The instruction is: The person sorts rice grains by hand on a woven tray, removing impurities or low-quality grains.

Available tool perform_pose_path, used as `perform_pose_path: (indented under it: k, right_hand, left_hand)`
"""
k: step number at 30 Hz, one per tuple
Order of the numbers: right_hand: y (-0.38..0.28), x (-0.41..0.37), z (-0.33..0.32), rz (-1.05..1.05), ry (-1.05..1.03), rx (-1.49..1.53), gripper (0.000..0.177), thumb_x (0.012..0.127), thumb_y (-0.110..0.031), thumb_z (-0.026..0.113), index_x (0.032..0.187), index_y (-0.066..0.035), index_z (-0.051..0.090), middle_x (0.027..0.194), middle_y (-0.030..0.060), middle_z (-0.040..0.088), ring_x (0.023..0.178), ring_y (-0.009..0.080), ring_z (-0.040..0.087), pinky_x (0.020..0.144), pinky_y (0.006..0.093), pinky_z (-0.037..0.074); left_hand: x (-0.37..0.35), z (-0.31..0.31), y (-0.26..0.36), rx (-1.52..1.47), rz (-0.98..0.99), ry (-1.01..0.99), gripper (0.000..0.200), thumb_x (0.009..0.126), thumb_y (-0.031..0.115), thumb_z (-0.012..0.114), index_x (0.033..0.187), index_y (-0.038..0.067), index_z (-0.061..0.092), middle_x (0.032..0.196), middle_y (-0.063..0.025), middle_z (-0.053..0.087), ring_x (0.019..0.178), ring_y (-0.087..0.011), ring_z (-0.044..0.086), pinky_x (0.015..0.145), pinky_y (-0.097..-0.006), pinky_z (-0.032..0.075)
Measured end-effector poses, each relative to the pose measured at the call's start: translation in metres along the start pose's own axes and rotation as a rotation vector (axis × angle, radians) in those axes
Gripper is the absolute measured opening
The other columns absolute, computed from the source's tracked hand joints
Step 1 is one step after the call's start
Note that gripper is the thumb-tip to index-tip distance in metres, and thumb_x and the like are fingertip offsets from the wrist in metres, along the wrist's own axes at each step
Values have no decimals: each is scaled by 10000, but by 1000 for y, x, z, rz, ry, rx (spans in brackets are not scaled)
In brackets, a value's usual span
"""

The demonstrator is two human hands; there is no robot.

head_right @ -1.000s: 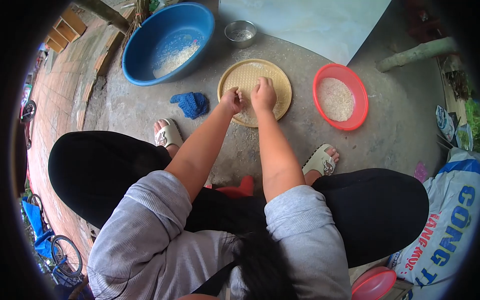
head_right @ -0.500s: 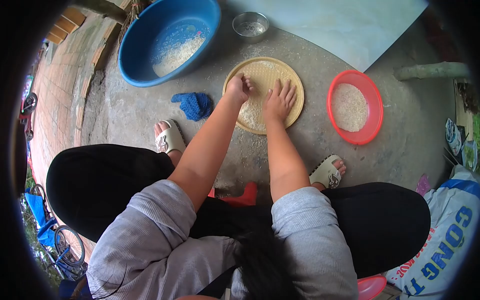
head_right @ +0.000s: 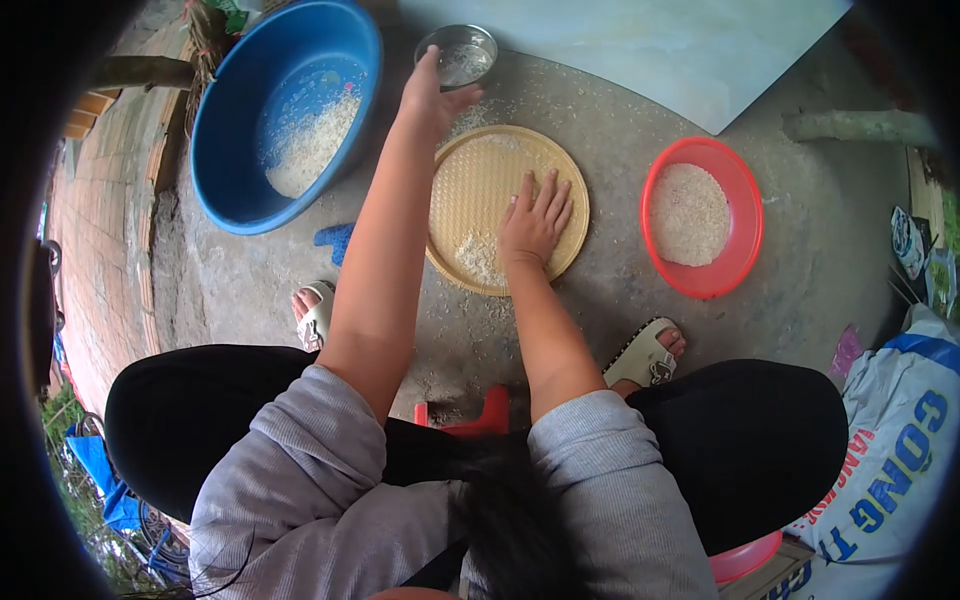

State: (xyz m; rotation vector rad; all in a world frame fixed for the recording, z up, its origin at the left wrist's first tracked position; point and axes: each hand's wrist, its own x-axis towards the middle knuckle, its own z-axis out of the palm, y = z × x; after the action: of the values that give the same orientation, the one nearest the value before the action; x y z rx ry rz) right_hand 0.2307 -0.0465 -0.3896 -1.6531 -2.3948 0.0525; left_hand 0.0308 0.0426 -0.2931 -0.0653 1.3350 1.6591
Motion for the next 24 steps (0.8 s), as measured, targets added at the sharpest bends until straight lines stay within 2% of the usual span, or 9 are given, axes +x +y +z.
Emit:
perform_pose_path:
  k: [2,3,6,10,11,13,16,22,24]
  right_hand:
    - [0,1,1,1,2,-4,465,870,-248,473,1313,-130,398,1433,150,265,1326,374,210,1072,486,165]
    - [0,1,1,-2,5,-1,466,867,-249,476,1311,-129,401,1433,149,267,1325,376,211,1070,488,169]
    - [0,1,2,0,16,32,465,865,-244,476,1309,-129,406,1433,149,267,1325,377,210,1069,491,170]
    - [2,1,3,16,2,39,459,866,-249,471,1305,-127,414,1431,153,269,1325,378,209,1070,493,169]
    - [2,1,4,12,6,33,458,867,-257,467,1303,-125,416,1429,155,269,1326,377,206,1071,493,167]
    - [2,-1,5,11,13,32,458,869,-265,463,1302,-124,419,1428,158,270,1327,377,203,1072,493,165]
    - [2,-1,4,5,33,33,460,872,-287,456,1300,-120,423,1428,160,269,1329,379,197,1072,496,158]
    - [-12,4,6,118,63,91,453,890,-310,433,1297,-112,426,1433,159,264,1329,396,183,1076,505,135]
    - [-6,6,-3,136,-42,235,433,896,-318,422,1281,-119,445,1428,153,279,1333,391,179,1079,505,127]
  left_hand:
    - [-1,-7,-7,150,234,104,532,880,332,506,1283,5,392,1217,-195,487,901,-362,597,678,-384,522]
    - [9,-21,-21,147,232,107,532,880,332,506,1283,5,392,1217,-195,487,901,-362,597,678,-384,522]
    - [8,-47,-61,468,693,571,256,824,213,533,898,-11,633,841,-145,650,834,-252,612,716,-344,467]
    - [-5,-85,-98,850,630,770,250,811,232,536,908,24,636,906,-174,632,850,-342,587,788,-396,443]
    - [-11,-89,-102,852,634,768,250,811,232,536,908,24,636,906,-174,632,850,-342,587,788,-396,443]
    - [-23,-95,-105,1245,606,750,250,802,259,543,934,70,640,984,-176,611,918,-362,554,824,-425,432]
    - [-32,-93,-103,1164,562,532,245,785,245,561,949,78,635,1016,-170,580,939,-337,532,835,-417,428]
    - [-43,-94,-115,1286,648,506,259,766,235,576,995,147,658,999,-168,596,949,-342,538,831,-417,448]
    - [-42,-106,-115,1242,621,466,266,764,227,575,1007,151,653,993,-172,599,946,-346,545,834,-415,451]
